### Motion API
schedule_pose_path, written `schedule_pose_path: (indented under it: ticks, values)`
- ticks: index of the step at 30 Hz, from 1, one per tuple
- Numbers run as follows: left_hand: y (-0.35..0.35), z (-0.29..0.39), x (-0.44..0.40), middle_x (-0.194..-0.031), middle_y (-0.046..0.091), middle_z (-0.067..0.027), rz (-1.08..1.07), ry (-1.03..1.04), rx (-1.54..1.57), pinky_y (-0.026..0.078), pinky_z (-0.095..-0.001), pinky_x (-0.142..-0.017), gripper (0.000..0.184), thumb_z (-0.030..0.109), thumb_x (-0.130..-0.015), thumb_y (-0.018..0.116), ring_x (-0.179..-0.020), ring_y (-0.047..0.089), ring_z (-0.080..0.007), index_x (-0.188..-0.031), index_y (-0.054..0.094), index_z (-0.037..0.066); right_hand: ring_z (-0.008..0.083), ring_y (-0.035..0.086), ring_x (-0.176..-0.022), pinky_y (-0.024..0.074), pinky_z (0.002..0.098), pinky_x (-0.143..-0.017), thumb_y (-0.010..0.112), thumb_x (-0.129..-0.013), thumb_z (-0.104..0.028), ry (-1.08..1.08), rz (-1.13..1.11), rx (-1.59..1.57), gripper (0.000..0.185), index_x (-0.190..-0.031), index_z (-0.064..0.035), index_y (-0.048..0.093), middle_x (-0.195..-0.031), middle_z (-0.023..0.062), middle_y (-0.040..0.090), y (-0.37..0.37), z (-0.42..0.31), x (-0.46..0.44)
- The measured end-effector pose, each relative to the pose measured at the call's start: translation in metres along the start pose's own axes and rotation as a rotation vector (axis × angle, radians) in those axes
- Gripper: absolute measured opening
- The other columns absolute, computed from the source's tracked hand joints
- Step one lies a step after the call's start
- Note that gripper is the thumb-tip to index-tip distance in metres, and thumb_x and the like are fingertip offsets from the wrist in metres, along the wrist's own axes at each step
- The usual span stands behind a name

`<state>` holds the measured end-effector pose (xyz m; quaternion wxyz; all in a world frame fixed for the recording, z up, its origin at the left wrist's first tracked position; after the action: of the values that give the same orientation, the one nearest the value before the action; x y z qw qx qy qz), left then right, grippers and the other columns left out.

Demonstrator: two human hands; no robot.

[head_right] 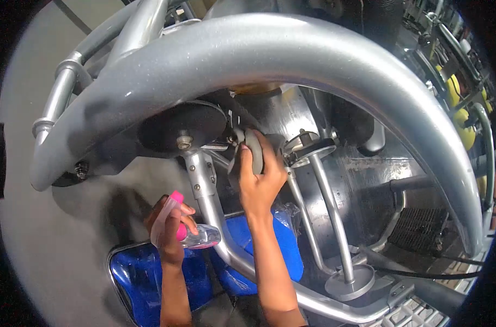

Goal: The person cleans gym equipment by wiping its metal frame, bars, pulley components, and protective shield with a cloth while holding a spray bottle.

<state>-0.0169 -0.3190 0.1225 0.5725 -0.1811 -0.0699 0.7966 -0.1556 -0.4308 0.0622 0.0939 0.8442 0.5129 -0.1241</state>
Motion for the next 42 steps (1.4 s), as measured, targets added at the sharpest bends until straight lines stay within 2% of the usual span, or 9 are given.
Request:
schedule_pose_path:
  ticks: [10,16,18,24,26,30,34,38,42]
  values:
    - [0.011,-0.005,0.011,-0.064,0.061,-0.0106,0.032,0.015,-0.044,0.044,-0.0288,-0.057,0.041,0.034,-0.097,0.049,-0.049,0.058,-0.0171,-0.08,0.061,-0.001,0.0341,0.067,-0.082,0.0511,0.0388,-0.077,0.063,-0.085,-0.029,-0.052,-0.361,0.53,0.034,-0.108,-0.0052,0.069,-0.087,0.0205,0.068,-0.032,0.035,-0.009]
    - [0.017,0.001,0.016,-0.057,0.059,-0.0103,0.038,-0.045,-0.011,0.046,-0.0308,-0.059,0.041,0.035,-0.097,0.049,-0.05,0.058,-0.0169,-0.08,0.061,-0.001,0.0188,0.064,-0.09,0.0472,0.0282,-0.081,0.061,-0.089,-0.027,0.961,-0.49,-0.223,0.036,-0.109,0.0021,0.068,-0.102,0.0121,0.07,-0.043,0.047,0.007]
    - [0.014,0.0,0.017,-0.057,0.059,-0.0103,0.019,-0.038,-0.008,0.046,-0.0311,-0.059,0.04,0.034,-0.097,0.049,-0.05,0.058,-0.0168,-0.08,0.061,-0.001,0.0122,0.06,-0.081,0.0454,0.026,-0.07,0.064,-0.089,-0.035,1.034,-0.605,-0.456,0.033,-0.105,-0.0056,0.068,-0.097,0.0036,0.068,-0.03,0.047,0.014]
    - [0.012,-0.004,0.024,-0.057,0.059,-0.0097,0.023,-0.011,0.002,0.047,-0.031,-0.06,0.037,0.03,-0.098,0.049,-0.048,0.056,-0.0167,-0.08,0.06,-0.001,0.0162,0.059,-0.074,0.0505,0.0287,-0.061,0.059,-0.093,-0.037,1.25,-0.517,-0.982,0.03,-0.103,-0.01,0.065,-0.091,0.0068,0.066,0.009,0.032,0.004]
    - [0.011,-0.001,0.025,-0.058,0.059,-0.0096,0.018,-0.049,0.024,0.047,-0.0313,-0.06,0.037,0.03,-0.098,0.049,-0.048,0.056,-0.0167,-0.08,0.06,0.0,0.0162,0.057,-0.07,0.0495,0.0272,-0.056,0.055,-0.095,-0.029,1.279,-0.606,-1.71,0.021,-0.099,-0.0097,0.063,-0.086,0.0055,0.063,0.014,0.044,0.013]
    - [0.009,-0.003,0.026,-0.062,0.06,-0.0109,0.009,-0.036,0.039,0.048,-0.0314,-0.059,0.036,0.028,-0.097,0.049,-0.048,0.056,-0.0167,-0.08,0.059,-0.001,0.0142,0.056,-0.071,0.0489,0.0262,-0.058,0.049,-0.098,-0.025,1.178,-0.271,-1.599,0.019,-0.102,-0.0096,0.06,-0.091,0.0042,0.06,0.009,0.051,0.021]
    - [0.002,-0.002,0.027,-0.059,0.059,-0.0108,0.033,-0.066,0.027,0.048,-0.0313,-0.059,0.035,0.028,-0.096,0.05,-0.049,0.057,-0.017,-0.08,0.06,-0.001,0.016,0.057,-0.072,0.0495,0.0298,-0.061,0.045,-0.099,-0.027,1.099,-0.327,-1.659,0.024,-0.101,-0.0086,0.06,-0.091,0.0041,0.061,0.009,0.068,0.032]
    - [-0.007,-0.013,0.03,-0.057,0.059,-0.0104,0.022,-0.045,0.018,0.048,-0.0306,-0.058,0.034,0.028,-0.095,0.051,-0.05,0.057,-0.0169,-0.08,0.06,-0.001,0.0214,0.061,-0.085,0.0516,0.0346,-0.075,0.042,-0.101,-0.028,1.328,0.005,-1.011,0.028,-0.107,-0.0085,0.061,-0.097,0.0056,0.065,0.011,0.06,0.032]
    - [-0.005,-0.008,0.025,-0.056,0.058,-0.0096,0.028,-0.06,0.013,0.046,-0.0288,-0.055,0.034,0.029,-0.094,0.051,-0.048,0.056,-0.0162,-0.08,0.06,-0.002,0.0215,0.062,-0.09,0.0515,0.0367,-0.081,0.049,-0.099,-0.032,1.169,-0.275,-1.139,0.03,-0.113,-0.0078,0.06,-0.102,0.0068,0.067,0.001,0.077,0.018]
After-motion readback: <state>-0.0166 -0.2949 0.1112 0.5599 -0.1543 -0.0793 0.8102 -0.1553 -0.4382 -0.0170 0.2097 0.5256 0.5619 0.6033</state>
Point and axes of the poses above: each hand's wrist, its own x-axis away from the middle knuckle, its own y-axis out of the palm, z = x × y, the point moved 1 cm from there along -x, towards the middle knuckle
